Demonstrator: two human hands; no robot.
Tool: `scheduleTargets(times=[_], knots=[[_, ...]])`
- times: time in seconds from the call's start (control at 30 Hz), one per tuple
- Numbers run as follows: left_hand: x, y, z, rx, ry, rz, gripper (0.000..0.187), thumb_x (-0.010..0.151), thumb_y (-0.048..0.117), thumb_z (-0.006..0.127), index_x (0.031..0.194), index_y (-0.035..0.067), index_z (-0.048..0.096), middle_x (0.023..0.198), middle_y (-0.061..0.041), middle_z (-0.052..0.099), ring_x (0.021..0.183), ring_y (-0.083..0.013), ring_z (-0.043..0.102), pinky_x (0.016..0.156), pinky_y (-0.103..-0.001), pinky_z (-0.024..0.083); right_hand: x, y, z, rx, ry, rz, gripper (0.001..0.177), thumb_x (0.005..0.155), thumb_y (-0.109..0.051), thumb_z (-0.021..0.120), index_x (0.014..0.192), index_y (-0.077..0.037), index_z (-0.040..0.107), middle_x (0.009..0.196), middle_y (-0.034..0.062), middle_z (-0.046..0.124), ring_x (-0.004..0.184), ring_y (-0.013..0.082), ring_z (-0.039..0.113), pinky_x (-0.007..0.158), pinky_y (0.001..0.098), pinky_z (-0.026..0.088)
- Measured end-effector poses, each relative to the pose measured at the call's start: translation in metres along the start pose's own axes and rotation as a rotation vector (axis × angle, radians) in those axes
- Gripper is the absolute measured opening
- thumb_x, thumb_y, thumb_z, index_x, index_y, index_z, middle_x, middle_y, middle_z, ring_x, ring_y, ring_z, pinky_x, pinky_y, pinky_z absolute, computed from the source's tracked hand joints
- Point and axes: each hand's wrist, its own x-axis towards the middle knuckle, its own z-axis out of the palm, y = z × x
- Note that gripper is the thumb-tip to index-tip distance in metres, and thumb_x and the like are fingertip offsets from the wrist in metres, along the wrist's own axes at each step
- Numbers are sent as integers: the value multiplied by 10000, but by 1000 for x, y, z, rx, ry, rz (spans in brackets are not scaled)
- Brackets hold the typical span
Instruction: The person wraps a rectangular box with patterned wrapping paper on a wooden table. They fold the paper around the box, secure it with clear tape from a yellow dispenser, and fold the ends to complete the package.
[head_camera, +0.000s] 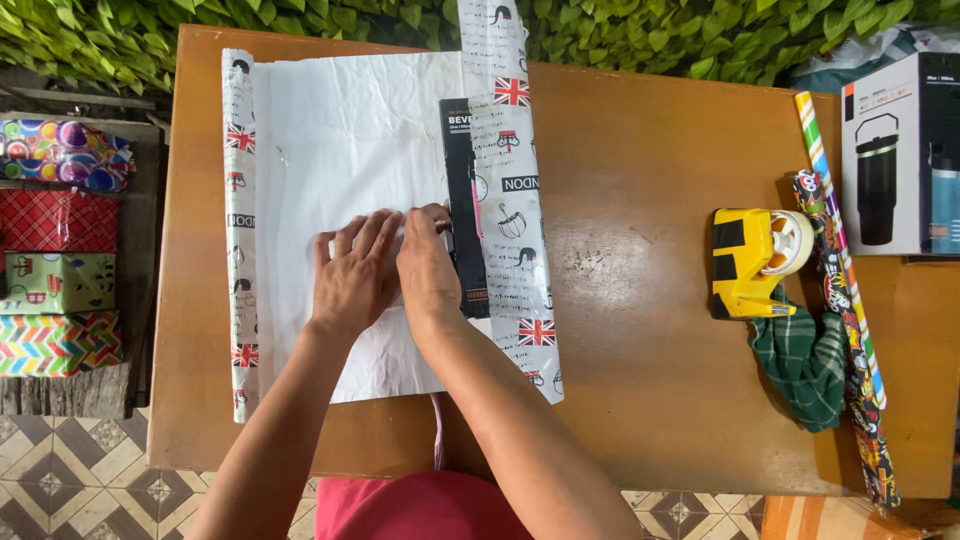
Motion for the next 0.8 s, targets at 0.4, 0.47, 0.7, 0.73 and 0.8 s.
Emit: scheduleTargets(times=[0.4,0.47,0.7,0.73,0.8], knots=[[3,-14,7,15,158,50,728,946,601,508,1570,233,432,1668,-199,262,1516,-510,176,1166,-725,104,-8,15,-14,-226,-176,-2,585,937,-306,629,1430,1,563,1494,256,521,1402,450,402,1093,720,113],[3,-15,7,-6,161,51,694,979,605,497,1562,234,435,1655,-204,268,1511,-512,180,1163,-731,97,-9,18,-15,-184,-197,-23,608,939,-309,643,1453,-8,519,1519,245,483,1424,448,368,1093,718,124],[2,-12,-1,-26,139,23,608,971,425,512,1554,264,446,1661,-211,268,1513,-517,168,1163,-724,80,-8,23,-18,-70,-239,-170,661,970,-339,613,1521,-13,448,1544,233,461,1449,442,351,1118,712,125],[3,-9,-2,14,131,11,619,947,418,526,1540,262,447,1647,-226,263,1500,-525,157,1140,-728,70,-8,23,-17,-82,-249,-191,657,972,-331,625,1521,-15,452,1539,230,474,1446,440,363,1121,714,138],[6,-3,0,201,140,62,655,913,381,559,1535,217,435,1643,-226,280,1502,-486,182,1148,-683,98,-7,20,-12,-42,-158,-39,615,992,-322,569,1509,-4,467,1543,217,474,1449,436,372,1126,696,132]])
